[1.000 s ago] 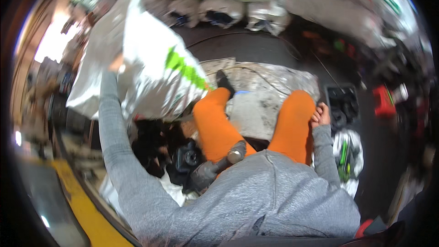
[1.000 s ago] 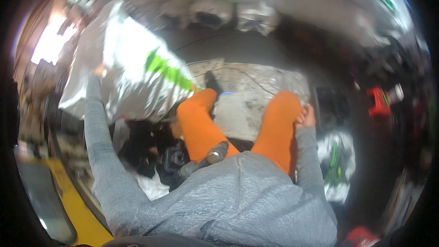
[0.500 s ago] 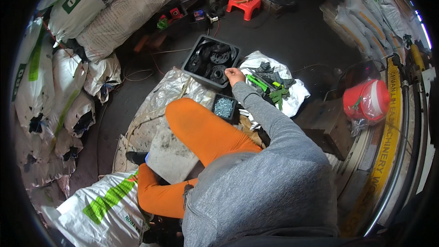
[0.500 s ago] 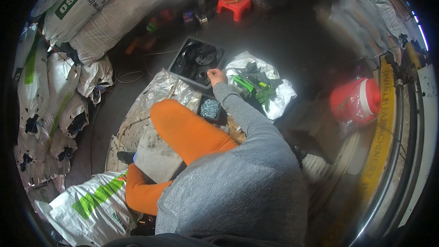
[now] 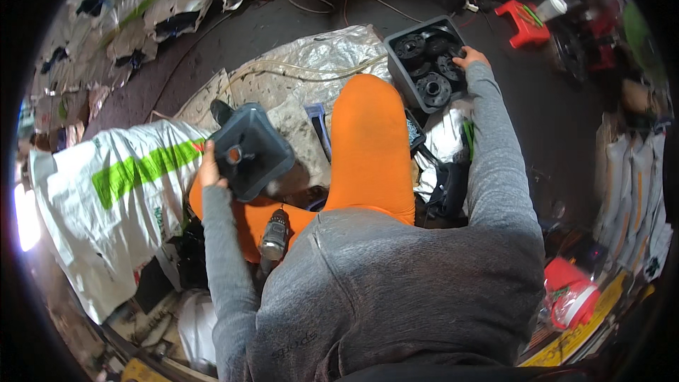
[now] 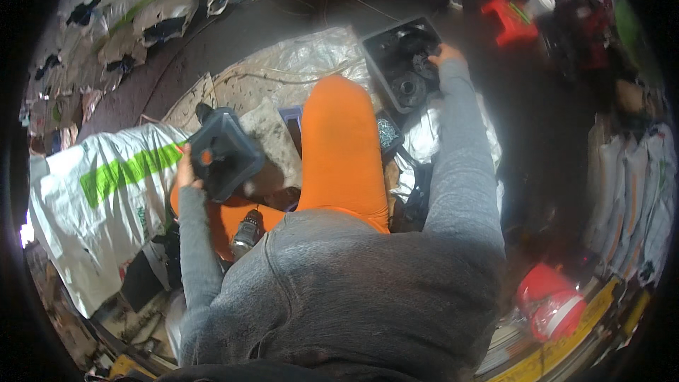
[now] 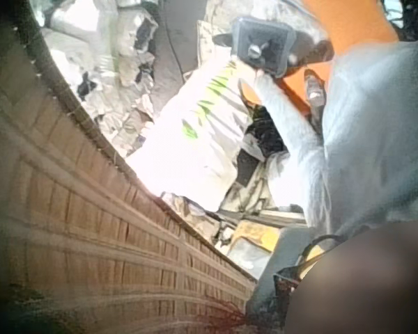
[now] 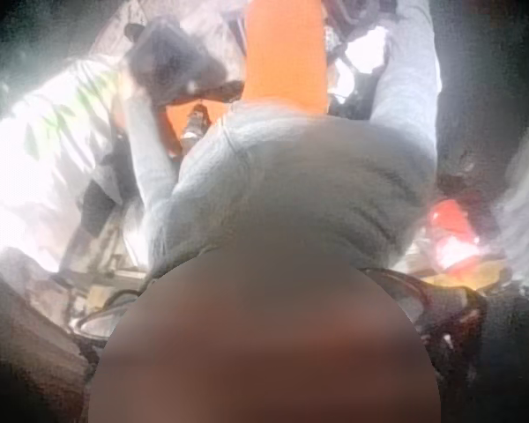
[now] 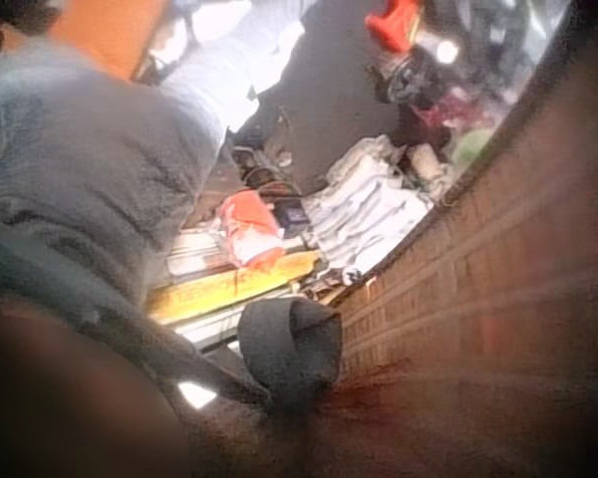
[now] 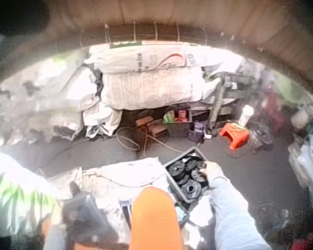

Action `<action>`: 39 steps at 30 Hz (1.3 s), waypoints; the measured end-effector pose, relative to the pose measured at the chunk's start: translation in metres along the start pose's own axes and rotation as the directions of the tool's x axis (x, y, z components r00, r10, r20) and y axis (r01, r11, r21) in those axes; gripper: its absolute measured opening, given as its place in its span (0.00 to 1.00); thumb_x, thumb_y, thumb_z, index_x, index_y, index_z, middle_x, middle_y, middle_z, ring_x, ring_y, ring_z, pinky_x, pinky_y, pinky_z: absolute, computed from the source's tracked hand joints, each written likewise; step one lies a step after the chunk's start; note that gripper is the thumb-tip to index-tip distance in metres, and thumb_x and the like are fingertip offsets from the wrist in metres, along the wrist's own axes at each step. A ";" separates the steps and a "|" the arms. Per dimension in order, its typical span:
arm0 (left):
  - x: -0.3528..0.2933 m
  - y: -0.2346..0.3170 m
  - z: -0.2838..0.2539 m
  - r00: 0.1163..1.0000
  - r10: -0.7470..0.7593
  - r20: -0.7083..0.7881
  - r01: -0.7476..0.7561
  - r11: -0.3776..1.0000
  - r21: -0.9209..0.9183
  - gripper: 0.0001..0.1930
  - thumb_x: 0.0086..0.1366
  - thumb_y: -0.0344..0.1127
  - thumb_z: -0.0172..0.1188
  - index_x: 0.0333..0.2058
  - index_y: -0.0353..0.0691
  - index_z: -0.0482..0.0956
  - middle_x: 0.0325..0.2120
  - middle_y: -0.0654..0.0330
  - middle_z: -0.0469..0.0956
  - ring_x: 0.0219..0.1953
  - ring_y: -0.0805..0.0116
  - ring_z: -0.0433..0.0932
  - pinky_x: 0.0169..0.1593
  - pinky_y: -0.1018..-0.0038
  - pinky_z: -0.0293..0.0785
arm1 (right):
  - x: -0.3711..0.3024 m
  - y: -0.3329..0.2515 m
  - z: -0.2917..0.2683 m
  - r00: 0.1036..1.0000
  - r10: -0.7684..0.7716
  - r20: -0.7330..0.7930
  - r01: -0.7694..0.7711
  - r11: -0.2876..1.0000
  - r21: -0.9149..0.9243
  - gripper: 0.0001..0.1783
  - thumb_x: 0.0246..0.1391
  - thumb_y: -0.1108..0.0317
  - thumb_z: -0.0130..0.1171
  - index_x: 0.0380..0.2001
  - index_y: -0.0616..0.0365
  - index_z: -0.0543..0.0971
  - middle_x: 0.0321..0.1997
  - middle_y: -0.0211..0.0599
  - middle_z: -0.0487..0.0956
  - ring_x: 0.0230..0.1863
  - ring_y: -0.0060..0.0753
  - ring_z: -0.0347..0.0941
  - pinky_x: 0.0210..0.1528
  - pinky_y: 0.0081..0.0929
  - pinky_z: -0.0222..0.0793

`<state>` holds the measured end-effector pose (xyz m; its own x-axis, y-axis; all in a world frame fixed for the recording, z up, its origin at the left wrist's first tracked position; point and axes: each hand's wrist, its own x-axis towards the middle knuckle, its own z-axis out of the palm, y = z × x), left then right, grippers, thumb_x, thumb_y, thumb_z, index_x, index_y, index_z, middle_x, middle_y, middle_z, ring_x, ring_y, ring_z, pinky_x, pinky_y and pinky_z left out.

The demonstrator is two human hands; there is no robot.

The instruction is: The person sits on the floor and uses a cordless drill to fasten screws into a black plastic mechanical part. They repeatedly pick up screws from a tray, insert them into the part, and tighten them with the drill.

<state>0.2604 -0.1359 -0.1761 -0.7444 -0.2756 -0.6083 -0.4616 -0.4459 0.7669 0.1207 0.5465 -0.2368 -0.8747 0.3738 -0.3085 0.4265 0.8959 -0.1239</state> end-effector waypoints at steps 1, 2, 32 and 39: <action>0.022 -0.028 -0.006 0.996 0.048 -0.078 -0.043 0.997 0.070 0.26 0.61 0.49 0.61 0.49 0.34 0.73 0.44 0.54 0.78 0.44 0.63 0.78 0.51 0.67 0.73 | 0.004 0.000 0.002 1.000 -0.011 0.002 0.011 1.000 -0.008 0.35 0.43 0.49 0.67 0.55 0.49 0.72 0.56 0.42 0.73 0.58 0.43 0.68 0.58 0.37 0.64; 0.038 -0.052 -0.013 0.977 0.069 -0.201 -0.047 0.992 0.113 0.25 0.61 0.48 0.61 0.49 0.33 0.73 0.43 0.54 0.78 0.42 0.63 0.78 0.50 0.67 0.73 | 0.006 0.002 0.002 1.000 -0.014 0.012 0.014 1.000 -0.024 0.34 0.43 0.50 0.67 0.54 0.49 0.72 0.56 0.41 0.73 0.58 0.43 0.69 0.58 0.37 0.64; -0.240 -0.082 -0.074 0.927 0.284 0.245 -0.327 0.289 0.900 0.41 0.45 0.30 0.67 0.61 0.46 0.61 0.44 0.50 0.69 0.46 0.46 0.73 0.43 0.59 0.72 | -0.285 -0.359 0.103 0.179 -0.912 0.369 0.984 0.171 -0.052 0.23 0.46 0.58 0.62 0.46 0.50 0.69 0.35 0.39 0.80 0.32 0.46 0.78 0.31 0.43 0.73; -0.226 -0.074 -0.073 0.927 0.238 0.290 -0.354 0.294 0.888 0.41 0.46 0.30 0.67 0.61 0.49 0.62 0.48 0.51 0.72 0.46 0.46 0.75 0.46 0.60 0.74 | -0.285 -0.355 0.111 0.195 -0.943 0.271 0.970 0.225 0.086 0.24 0.48 0.57 0.62 0.48 0.48 0.70 0.34 0.42 0.79 0.32 0.46 0.78 0.31 0.43 0.72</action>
<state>0.4976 -0.1024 -0.1103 -0.9399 -0.1147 -0.3217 -0.3012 0.7223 0.6225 0.2443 0.0956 -0.2092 -0.5104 -0.8367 -0.1986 -0.7329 0.5441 -0.4085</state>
